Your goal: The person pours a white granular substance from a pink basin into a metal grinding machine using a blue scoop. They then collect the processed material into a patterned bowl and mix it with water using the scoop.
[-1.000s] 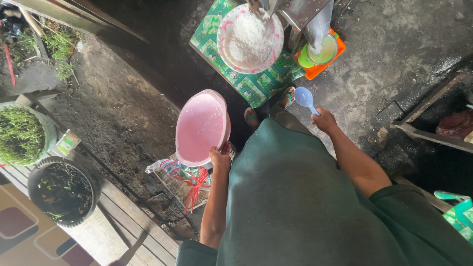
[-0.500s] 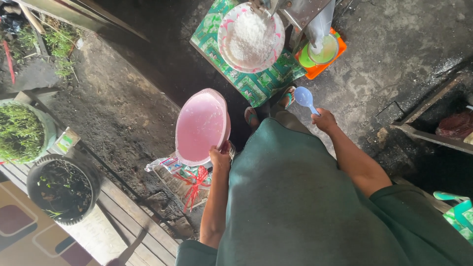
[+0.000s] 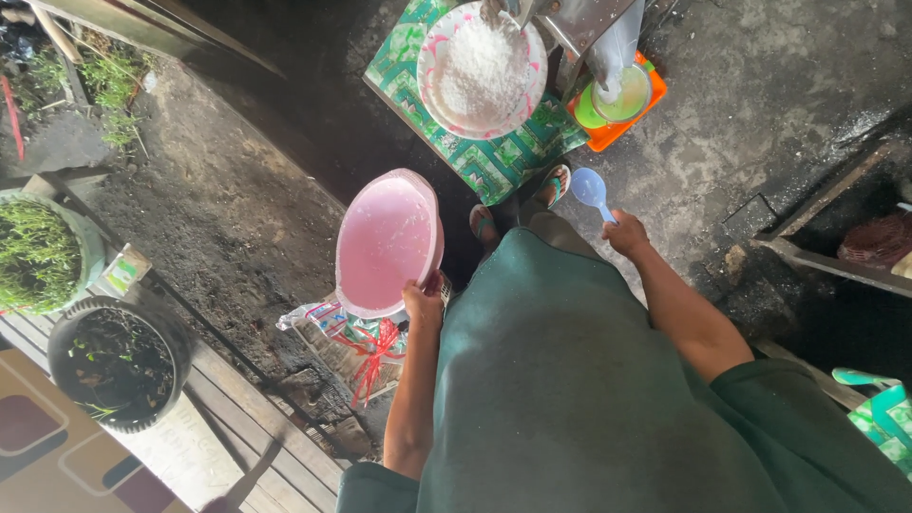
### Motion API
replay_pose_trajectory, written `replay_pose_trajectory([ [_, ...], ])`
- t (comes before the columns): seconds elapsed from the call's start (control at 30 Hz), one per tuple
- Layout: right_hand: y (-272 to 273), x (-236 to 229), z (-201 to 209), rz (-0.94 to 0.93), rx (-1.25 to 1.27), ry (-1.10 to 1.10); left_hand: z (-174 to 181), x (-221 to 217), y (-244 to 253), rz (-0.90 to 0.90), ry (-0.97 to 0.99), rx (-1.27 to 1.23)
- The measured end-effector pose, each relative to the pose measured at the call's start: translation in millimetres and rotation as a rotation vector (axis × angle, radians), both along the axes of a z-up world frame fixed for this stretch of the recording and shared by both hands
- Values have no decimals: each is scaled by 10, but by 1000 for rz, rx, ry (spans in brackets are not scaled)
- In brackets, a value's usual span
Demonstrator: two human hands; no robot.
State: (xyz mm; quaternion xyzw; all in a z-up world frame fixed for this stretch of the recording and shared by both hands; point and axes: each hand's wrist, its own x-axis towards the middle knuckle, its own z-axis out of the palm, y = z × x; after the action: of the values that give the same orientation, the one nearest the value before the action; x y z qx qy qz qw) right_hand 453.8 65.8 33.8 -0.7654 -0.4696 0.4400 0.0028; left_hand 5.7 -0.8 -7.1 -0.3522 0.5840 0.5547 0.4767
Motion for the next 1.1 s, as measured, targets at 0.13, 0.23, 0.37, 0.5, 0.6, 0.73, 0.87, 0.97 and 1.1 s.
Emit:
replay_pose_trajectory([
  [0.13, -31, 0, 35, 14, -6, -4, -12, 9, -38, -4, 17, 0],
  [0.23, -45, 14, -14, -75, 13, -9, -30, 29, -70, -11, 51, -29],
  [0.37, 34, 71, -41, -226, 83, -25, -79, 108, -123, -83, 136, -87],
  [0.5, 199, -65, 128, -243, 160, 16, -87, 171, -128, -60, 194, -146],
  [0.6, 266, 77, -266, -271, 229, 114, -103, 275, -167, -110, 248, -207],
  [0.73, 505, 149, -690, -91, 128, 107, -238, 449, -117, -97, 271, -274],
  [0.87, 978, 158, -1262, -20, 218, 223, -453, 744, 95, -30, 268, -297],
  [0.97, 1525, 37, -1254, 123, 289, 110, -321, 966, 404, -43, 282, -313],
  [1.1, 2172, -66, -1671, 244, 343, -4, -602, 1113, 465, 19, 308, -339],
])
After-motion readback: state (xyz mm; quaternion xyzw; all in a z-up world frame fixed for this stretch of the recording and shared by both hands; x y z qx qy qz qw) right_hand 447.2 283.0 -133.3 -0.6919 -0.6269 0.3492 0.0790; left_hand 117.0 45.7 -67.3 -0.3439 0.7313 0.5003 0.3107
